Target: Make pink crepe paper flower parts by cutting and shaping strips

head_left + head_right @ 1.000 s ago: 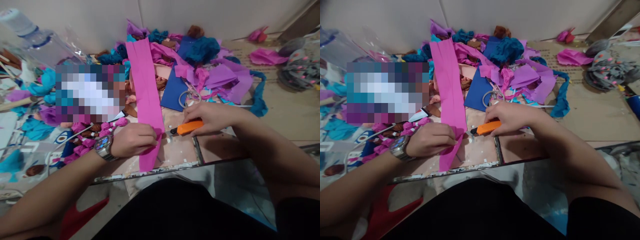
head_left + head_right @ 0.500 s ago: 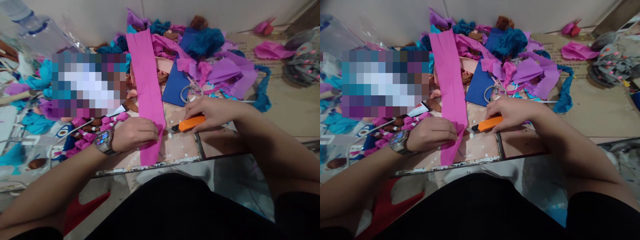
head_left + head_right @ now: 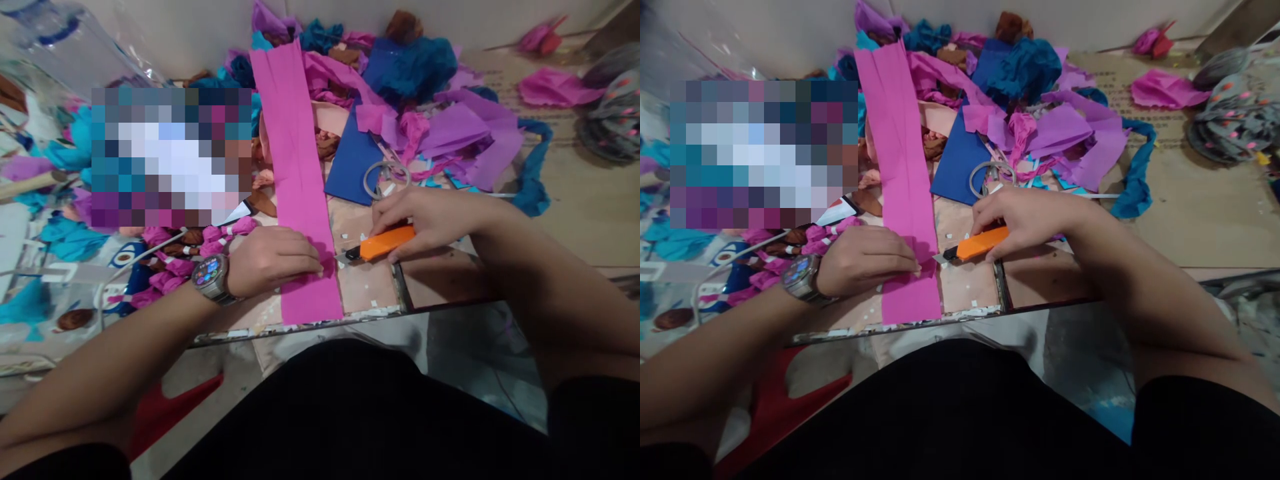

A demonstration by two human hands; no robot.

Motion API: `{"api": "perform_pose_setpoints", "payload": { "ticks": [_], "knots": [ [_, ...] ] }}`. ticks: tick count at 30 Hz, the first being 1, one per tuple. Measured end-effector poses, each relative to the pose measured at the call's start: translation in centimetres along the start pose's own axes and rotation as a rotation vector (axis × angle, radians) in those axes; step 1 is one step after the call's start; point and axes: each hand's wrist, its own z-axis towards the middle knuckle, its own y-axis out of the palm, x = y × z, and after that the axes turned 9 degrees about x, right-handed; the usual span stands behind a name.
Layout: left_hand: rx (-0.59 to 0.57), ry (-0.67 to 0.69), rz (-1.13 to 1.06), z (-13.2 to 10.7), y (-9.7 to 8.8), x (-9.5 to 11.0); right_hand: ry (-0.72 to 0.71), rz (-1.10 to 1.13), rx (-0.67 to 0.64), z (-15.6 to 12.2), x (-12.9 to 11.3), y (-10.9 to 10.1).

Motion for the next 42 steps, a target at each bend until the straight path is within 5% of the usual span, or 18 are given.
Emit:
{"api": "perform_pose_setpoints", "payload": {
  "ticks": [10,42],
  "knots": [
    [-0.059,0.026,0.115,0.4,2.1,0.5,0.015,-0.025,0.014,-0.1,0.1,-0.7],
    [0.157,-0.016,0.055,0.6,0.9,1.0,0.055,-0.147,0.113,0.1,-0.7,0.2]
  ]
}}
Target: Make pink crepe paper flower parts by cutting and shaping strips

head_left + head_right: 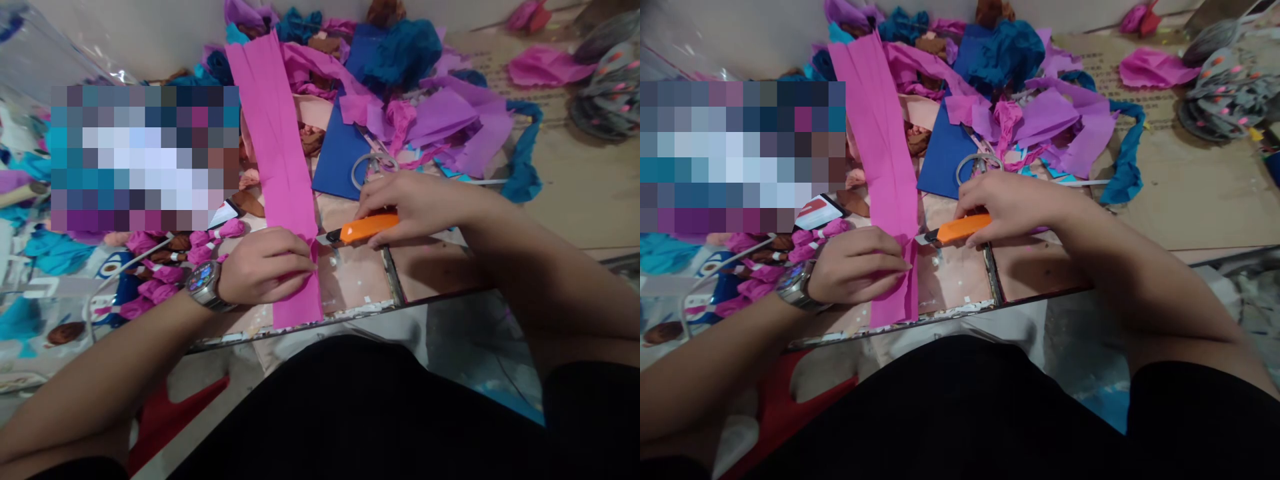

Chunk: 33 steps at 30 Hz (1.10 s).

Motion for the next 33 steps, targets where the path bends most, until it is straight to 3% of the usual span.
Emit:
{"api": "perform_pose_setpoints", "payload": {
  "ticks": [6,12,33],
  "knots": [
    [0.074,-0.113,-0.026,-0.3,0.0,0.3,0.019,-0.037,0.048,0.1,-0.1,0.6],
    [0.070,-0.130,-0.038,-0.4,0.1,0.2,0.040,-0.123,0.062,0.2,-0.4,1.1],
    [0.088,-0.185,0.025,0.0,-0.3,0.6,-0.090,0.034,-0.053,-0.3,-0.6,-0.2]
  ]
}}
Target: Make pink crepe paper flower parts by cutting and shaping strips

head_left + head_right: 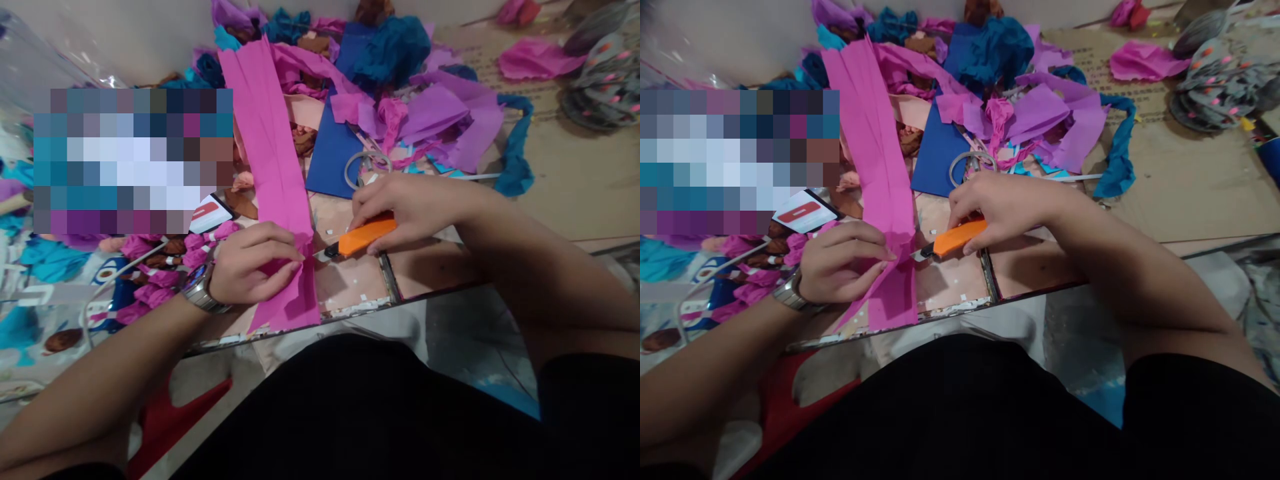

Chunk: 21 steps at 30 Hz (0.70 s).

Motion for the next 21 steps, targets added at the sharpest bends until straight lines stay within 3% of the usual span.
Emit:
{"api": "perform_pose_setpoints", "payload": {
  "ticks": [4,11,15,21],
  "knots": [
    [-0.003,0.001,-0.003,-0.2,0.0,-0.1,0.000,0.031,-0.004,0.2,0.1,0.5],
    [-0.121,0.001,-0.081,-0.3,0.6,-0.5,0.098,-0.169,0.135,0.8,-0.3,2.3],
    [-0.161,-0.002,-0.077,-0.3,0.8,-0.5,0.116,-0.214,0.128,0.7,-0.7,2.6],
    [-0.152,-0.086,0.113,-0.3,1.1,-0.8,0.127,-0.216,0.115,0.4,-0.7,2.5]
  ]
}}
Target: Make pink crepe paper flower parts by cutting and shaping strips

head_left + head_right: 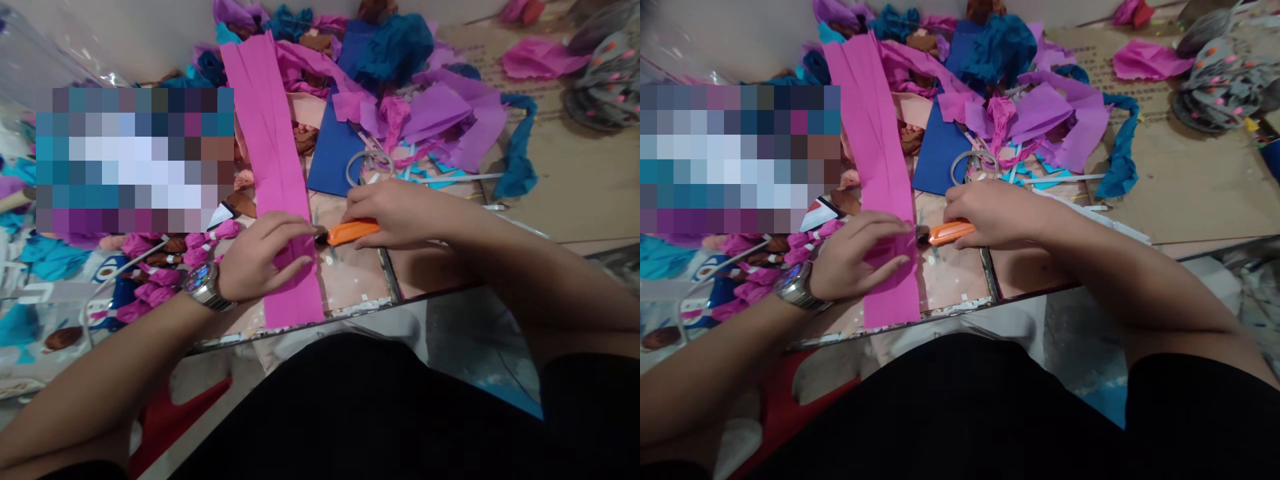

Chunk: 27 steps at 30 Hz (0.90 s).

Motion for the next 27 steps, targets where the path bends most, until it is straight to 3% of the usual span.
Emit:
{"api": "perform_pose_setpoints", "payload": {
  "ticks": [5,14,27],
  "knots": [
    [-0.107,-0.113,0.105,-0.4,0.7,-0.9,-0.005,-0.013,0.024,0.1,0.2,0.2],
    [-0.321,-0.181,0.208,-1.1,1.1,-0.7,0.071,-0.013,0.030,0.5,-0.7,0.4],
    [-0.384,-0.154,0.251,-1.3,1.0,-0.1,0.067,0.017,-0.004,0.3,-0.6,0.0]
  ]
}}
